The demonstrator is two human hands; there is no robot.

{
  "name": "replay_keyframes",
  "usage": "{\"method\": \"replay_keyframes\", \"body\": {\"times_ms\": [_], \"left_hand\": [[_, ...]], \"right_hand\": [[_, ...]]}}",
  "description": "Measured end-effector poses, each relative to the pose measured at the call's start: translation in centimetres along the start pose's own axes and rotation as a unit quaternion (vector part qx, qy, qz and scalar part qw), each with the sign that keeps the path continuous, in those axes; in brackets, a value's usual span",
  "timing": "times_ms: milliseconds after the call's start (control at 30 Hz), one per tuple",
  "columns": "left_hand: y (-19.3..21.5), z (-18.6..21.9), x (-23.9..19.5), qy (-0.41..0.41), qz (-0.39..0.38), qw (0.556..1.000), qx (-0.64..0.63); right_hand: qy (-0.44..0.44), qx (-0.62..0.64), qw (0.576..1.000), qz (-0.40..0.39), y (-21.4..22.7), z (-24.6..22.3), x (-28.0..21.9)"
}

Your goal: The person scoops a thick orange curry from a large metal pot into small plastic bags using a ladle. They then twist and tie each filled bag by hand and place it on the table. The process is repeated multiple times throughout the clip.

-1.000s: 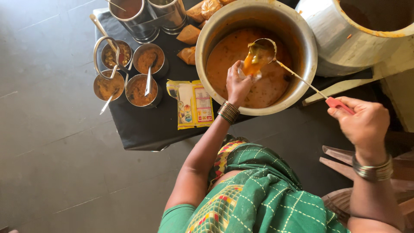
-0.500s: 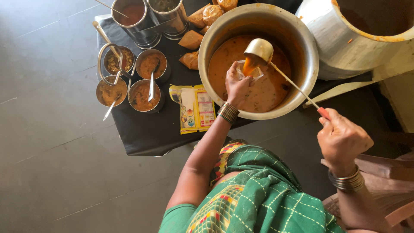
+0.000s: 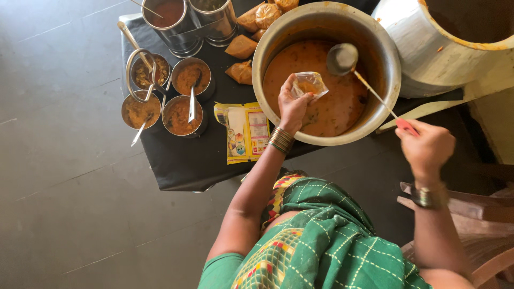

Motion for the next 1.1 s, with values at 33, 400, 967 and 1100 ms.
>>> {"method": "replay_keyframes", "body": {"times_ms": [33,400,967,1100], "left_hand": [[0.0,0.2,0.0,-0.013,-0.006,1.000,-0.010],[1.0,2.2,-0.8,0.002,0.006,1.000,-0.019],[0.6,0.1,-0.1,0.017,0.003,1.000,0.026],[0.3,-1.0,0.2,0.024,-0.017,0.999,-0.029]], "right_hand": [[0.001,-0.055,0.998,-0.003,-1.2,0.2,0.2],[-0.006,-0.113,0.990,-0.088,-5.9,-3.1,0.3],[-0.228,0.279,0.928,-0.089,6.6,-2.9,-1.5],[-0.108,0.149,0.983,-0.018,7.8,-4.8,-2.2]]}}
Point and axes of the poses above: each hand's wrist, its own x-axis towards the middle knuckle, its own y-axis out of the back of the hand, z = x × y, the point moved 2 cm from there along x, towards the middle knuckle, and after that the axes turned 8 degrees about -x, right-handed, at the moved point
